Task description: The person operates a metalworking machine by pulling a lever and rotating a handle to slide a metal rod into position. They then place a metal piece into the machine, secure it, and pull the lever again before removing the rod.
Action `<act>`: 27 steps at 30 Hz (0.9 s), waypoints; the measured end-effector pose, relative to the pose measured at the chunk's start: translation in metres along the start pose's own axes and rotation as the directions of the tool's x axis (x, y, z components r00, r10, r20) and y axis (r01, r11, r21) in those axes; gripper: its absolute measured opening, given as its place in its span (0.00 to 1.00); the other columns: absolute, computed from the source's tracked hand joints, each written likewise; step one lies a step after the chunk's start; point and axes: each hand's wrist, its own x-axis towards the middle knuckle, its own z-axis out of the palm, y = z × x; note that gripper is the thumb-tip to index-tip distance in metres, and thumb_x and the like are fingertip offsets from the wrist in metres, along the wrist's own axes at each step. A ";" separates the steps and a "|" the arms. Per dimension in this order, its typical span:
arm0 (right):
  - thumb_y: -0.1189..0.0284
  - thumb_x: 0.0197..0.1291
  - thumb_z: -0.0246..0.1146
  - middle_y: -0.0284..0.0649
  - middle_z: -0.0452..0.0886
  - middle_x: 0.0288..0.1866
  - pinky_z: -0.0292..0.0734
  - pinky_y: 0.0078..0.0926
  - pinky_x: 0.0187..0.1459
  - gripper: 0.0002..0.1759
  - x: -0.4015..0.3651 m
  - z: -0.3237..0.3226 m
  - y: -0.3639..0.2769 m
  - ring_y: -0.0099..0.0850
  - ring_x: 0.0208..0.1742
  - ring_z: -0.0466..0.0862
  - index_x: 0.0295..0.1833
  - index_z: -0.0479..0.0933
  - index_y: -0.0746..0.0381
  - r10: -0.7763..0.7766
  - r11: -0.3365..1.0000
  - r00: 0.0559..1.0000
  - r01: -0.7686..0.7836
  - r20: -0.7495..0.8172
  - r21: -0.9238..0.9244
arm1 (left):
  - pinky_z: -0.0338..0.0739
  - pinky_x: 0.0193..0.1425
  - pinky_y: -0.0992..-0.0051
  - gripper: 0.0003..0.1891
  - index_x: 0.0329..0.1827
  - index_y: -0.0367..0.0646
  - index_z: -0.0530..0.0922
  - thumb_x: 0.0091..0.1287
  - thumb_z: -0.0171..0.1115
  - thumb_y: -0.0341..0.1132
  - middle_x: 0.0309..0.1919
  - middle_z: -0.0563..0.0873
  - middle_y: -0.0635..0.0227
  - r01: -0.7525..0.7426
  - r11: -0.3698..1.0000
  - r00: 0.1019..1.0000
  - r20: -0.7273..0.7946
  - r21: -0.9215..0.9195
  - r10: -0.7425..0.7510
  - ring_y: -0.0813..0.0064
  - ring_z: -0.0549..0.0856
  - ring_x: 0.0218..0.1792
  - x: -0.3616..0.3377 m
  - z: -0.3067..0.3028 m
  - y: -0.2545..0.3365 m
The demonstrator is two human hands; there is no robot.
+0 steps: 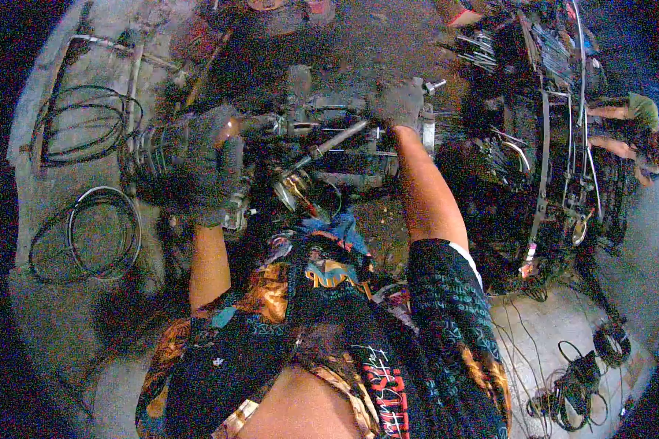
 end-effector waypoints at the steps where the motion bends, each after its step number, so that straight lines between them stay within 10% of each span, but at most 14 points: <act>1: 0.51 0.61 0.57 0.44 0.88 0.38 0.71 0.48 0.49 0.20 -0.002 0.008 0.003 0.48 0.45 0.83 0.36 0.88 0.51 -0.028 0.999 0.997 0.029 -0.070 0.024 | 0.75 0.67 0.57 0.18 0.56 0.43 0.81 0.64 0.69 0.30 0.54 0.86 0.57 0.000 1.000 1.000 0.003 0.001 0.000 0.53 0.84 0.57 0.000 0.000 0.001; 27: 0.53 0.57 0.59 0.45 0.88 0.35 0.73 0.46 0.52 0.18 0.001 -0.009 -0.001 0.48 0.42 0.85 0.34 0.89 0.51 0.051 0.998 0.997 -0.049 -0.060 0.043 | 0.74 0.68 0.56 0.18 0.57 0.43 0.80 0.63 0.69 0.29 0.54 0.87 0.57 -0.028 0.977 0.997 -0.082 -0.210 0.011 0.52 0.85 0.56 -0.007 0.032 -0.029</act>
